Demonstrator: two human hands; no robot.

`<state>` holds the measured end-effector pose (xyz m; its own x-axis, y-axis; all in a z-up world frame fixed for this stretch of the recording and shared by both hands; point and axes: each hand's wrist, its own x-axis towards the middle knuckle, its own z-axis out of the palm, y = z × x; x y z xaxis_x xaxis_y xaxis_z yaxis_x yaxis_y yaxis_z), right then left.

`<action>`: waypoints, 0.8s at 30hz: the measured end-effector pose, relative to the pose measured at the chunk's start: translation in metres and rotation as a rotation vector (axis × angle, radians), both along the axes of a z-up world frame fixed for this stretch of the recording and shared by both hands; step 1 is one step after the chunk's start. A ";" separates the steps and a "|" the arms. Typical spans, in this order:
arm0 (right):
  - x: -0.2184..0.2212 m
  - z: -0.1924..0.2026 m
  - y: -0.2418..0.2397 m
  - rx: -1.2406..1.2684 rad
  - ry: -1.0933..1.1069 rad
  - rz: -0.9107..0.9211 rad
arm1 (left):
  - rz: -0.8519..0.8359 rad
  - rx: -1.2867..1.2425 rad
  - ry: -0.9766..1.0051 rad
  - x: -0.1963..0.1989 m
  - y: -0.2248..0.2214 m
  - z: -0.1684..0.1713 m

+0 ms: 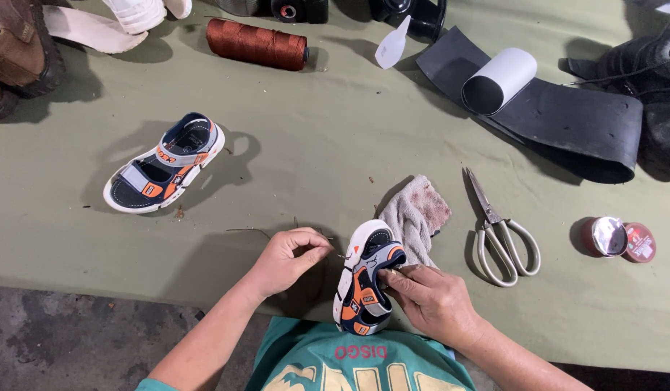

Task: Hand-sewing the interior of a child's sandal using a needle and thread on a repair bench.

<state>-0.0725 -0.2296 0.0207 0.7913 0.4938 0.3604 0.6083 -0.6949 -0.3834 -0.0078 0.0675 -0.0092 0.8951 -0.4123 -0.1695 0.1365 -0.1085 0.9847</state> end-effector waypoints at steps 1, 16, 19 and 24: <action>0.000 0.002 0.001 0.000 0.000 0.000 | 0.000 0.000 0.000 0.001 0.000 0.001; 0.001 0.008 0.006 0.012 -0.059 -0.004 | 0.036 0.162 -0.090 0.018 -0.002 -0.009; 0.002 0.008 0.007 -0.017 -0.048 0.006 | 0.068 0.109 -0.155 0.020 -0.005 -0.004; 0.002 0.009 0.007 0.011 -0.049 0.024 | 0.014 0.119 -0.164 0.026 -0.016 -0.009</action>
